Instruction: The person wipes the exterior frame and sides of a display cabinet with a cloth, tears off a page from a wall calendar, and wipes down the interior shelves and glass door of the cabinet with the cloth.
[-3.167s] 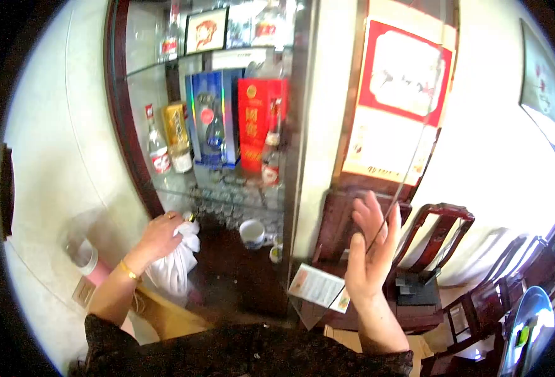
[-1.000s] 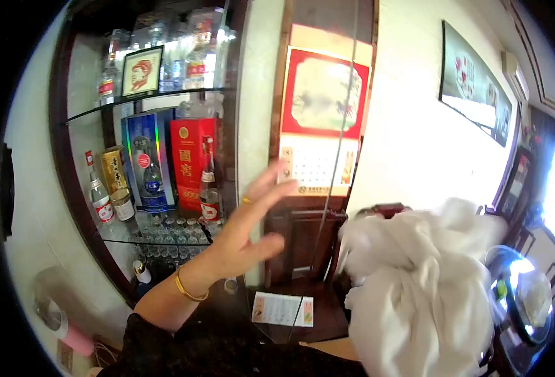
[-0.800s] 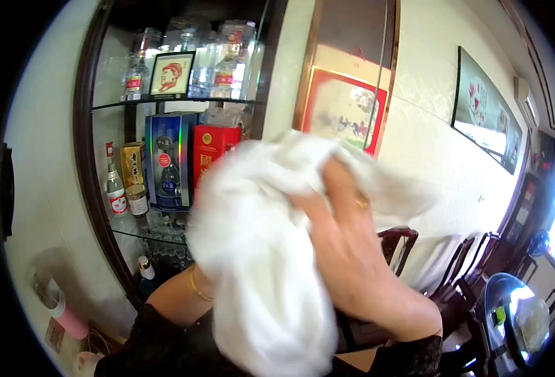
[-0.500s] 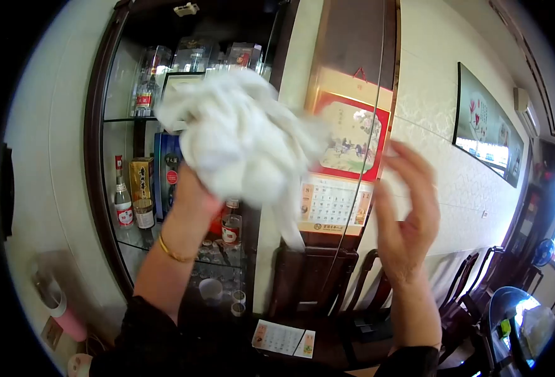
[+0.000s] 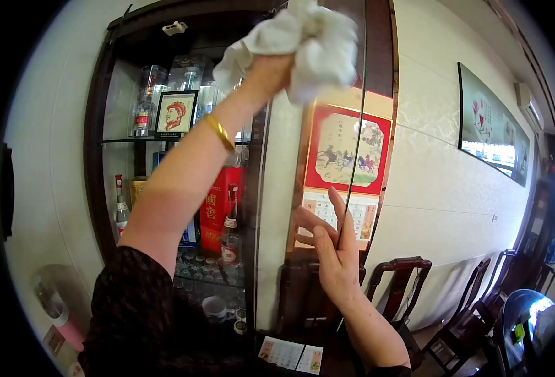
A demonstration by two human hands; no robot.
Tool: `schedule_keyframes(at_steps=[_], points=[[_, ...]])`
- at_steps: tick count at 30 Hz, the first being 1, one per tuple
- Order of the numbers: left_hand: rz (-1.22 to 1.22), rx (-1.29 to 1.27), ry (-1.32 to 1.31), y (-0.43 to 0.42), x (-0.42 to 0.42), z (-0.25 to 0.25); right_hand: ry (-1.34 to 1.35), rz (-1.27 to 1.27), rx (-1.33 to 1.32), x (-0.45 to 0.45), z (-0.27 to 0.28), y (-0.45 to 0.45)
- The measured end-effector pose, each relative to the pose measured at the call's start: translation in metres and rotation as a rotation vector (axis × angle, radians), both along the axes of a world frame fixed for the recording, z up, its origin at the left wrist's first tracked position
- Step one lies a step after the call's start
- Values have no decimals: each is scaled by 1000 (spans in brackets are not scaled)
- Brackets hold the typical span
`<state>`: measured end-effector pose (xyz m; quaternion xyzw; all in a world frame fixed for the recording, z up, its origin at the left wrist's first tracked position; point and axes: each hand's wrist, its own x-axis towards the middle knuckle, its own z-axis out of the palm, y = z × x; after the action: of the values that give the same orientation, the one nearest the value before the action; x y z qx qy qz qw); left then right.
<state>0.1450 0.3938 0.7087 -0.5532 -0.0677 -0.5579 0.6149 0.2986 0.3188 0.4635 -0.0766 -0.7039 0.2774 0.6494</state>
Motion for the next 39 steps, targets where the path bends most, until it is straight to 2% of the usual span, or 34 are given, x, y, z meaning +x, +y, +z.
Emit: schedule_keyframes(at_steps=[1, 2, 4, 5, 7, 8, 11, 12, 14, 15, 17, 18, 19, 21, 22, 24, 25, 26, 27, 28, 29, 32, 34, 36, 37, 39], points=[[-22, 55, -10, 19, -16, 21, -2, 2, 10, 1, -1, 1], [-37, -37, -50, 39, -32, 39, 0, 2, 8, 2, -1, 2], [-37, -309, -289, 35, -47, 47, -17, -27, 13, 2, -3, 4], [-39, -306, -286, 49, -56, 55, -14, -29, 16, 0, -3, 3], [19, -585, -584, 90, -78, 73, -11, -16, 20, -3, -3, -1], [-104, -780, -664, 115, -86, 89, -39, -47, 35, -3, -2, -3], [-115, -693, -523, 57, -55, 83, -31, -36, 30, -3, -4, -1], [-42, -656, -471, 62, -47, 97, -28, -42, 29, -1, -3, 1], [-109, -448, -103, 11, -12, 107, -53, -48, 18, 3, -4, 3], [105, -291, -293, 12, -4, 121, -57, -54, 11, 3, -4, 4], [-503, -727, -34, -11, -2, 116, -24, -26, 27, 4, -3, 6], [-751, -898, 134, -40, -2, 82, -49, -76, 39, 4, -2, 6], [-754, -908, 137, -38, 2, 75, -45, -80, 30, 4, -2, 5], [-932, -873, 113, -32, 6, 67, -5, -22, 22, 2, -1, 5], [-934, -879, 113, -17, 4, 61, -36, -73, 41, 3, -2, 7], [42, 88, 130, 19, -6, 40, -32, -63, 39, 5, -3, 9], [-43, 100, 161, 7, -2, 3, -25, -47, 43, 4, -3, 9], [-434, -586, -80, 4, -3, -48, -29, -83, 32, 4, -3, 8], [-518, -636, -5, 7, -5, -82, -33, -83, 25, 2, -1, 6], [-694, -845, -7, 1, -3, -126, 6, -48, 12, 0, 1, 3], [-710, -836, -21, 0, -4, -168, 42, -29, 2, -1, -1, 5], [-468, -1079, -29, -6, -9, -295, 65, -12, -24, -1, -2, 4], [-420, -1093, 21, -25, -8, -343, 44, -16, -15, 0, -1, 6], [-389, -1124, 43, -28, -11, -345, 50, -24, -22, -1, -1, 5], [-421, -1181, 57, -27, -14, -331, 56, -32, -27, -2, 0, 3], [-356, -1017, 55, -8, -18, -279, 78, -24, -77, -6, 1, -1]])
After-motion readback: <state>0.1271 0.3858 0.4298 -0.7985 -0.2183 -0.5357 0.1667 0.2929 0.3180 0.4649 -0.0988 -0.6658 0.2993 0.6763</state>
